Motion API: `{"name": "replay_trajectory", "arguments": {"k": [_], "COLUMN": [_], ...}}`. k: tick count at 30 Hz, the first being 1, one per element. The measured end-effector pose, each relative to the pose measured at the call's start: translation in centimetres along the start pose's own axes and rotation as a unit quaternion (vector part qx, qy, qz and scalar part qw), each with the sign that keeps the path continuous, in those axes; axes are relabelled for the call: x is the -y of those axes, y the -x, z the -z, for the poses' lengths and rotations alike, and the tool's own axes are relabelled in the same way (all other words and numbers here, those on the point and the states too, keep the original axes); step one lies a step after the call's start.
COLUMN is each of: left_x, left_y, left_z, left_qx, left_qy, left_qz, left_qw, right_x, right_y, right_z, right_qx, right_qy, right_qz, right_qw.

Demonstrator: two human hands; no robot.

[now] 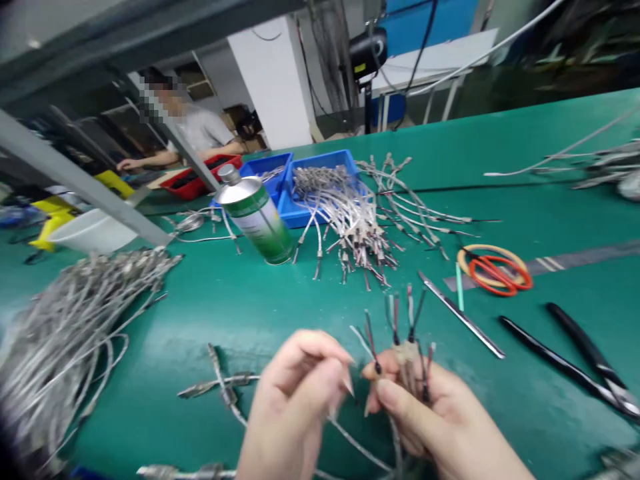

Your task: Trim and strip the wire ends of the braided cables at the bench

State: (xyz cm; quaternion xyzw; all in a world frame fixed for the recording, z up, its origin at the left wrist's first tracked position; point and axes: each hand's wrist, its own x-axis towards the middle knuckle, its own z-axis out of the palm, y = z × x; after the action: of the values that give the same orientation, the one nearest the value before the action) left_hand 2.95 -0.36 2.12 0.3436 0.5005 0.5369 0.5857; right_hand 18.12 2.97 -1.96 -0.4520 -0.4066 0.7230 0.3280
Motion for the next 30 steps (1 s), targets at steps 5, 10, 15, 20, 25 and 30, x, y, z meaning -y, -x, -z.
{"name": "replay_trajectory", "arguments": {"k": [5,10,15,20,25,30], "left_x": [0.0,0.3,1.3,1.7,1.5,2.2], "left_y": [-2.0,-2.4,-2.4,-2.3,-1.8,-1.7], "left_z": [0.3,0.4,0.9,0.9,1.1,1.5], "left_qx": [-0.048,-0.019,0.001,0.015,-0.007,0.011], "left_qy": [-0.009,0.027,0.083,0.034,-0.097,-0.197], "left_qz": [-0.046,-0.015,-0.005,-0.064,-0.113,-0.28], "left_qw": [0.998,0.999,0.997,0.997,0.989,0.939], "right_x": [0.6,0.5,0.2,0.0,-0.2,-1.4], "right_y": [0.2,0.1,0.1,0.1,-0.1,-0.2], "right_z": [-0.5,-0.2,-0.3,-0.3,-0.4,-0.5], "right_qx": [0.044,0.067,0.067,0.077,0.126,0.184], "right_qy": [-0.013,-0.011,-0.042,-0.101,-0.149,-0.247], "right_qz": [-0.022,-0.022,-0.024,0.009,0.004,0.05], "right_qw": [0.999,0.997,0.997,0.992,0.981,0.95]}}
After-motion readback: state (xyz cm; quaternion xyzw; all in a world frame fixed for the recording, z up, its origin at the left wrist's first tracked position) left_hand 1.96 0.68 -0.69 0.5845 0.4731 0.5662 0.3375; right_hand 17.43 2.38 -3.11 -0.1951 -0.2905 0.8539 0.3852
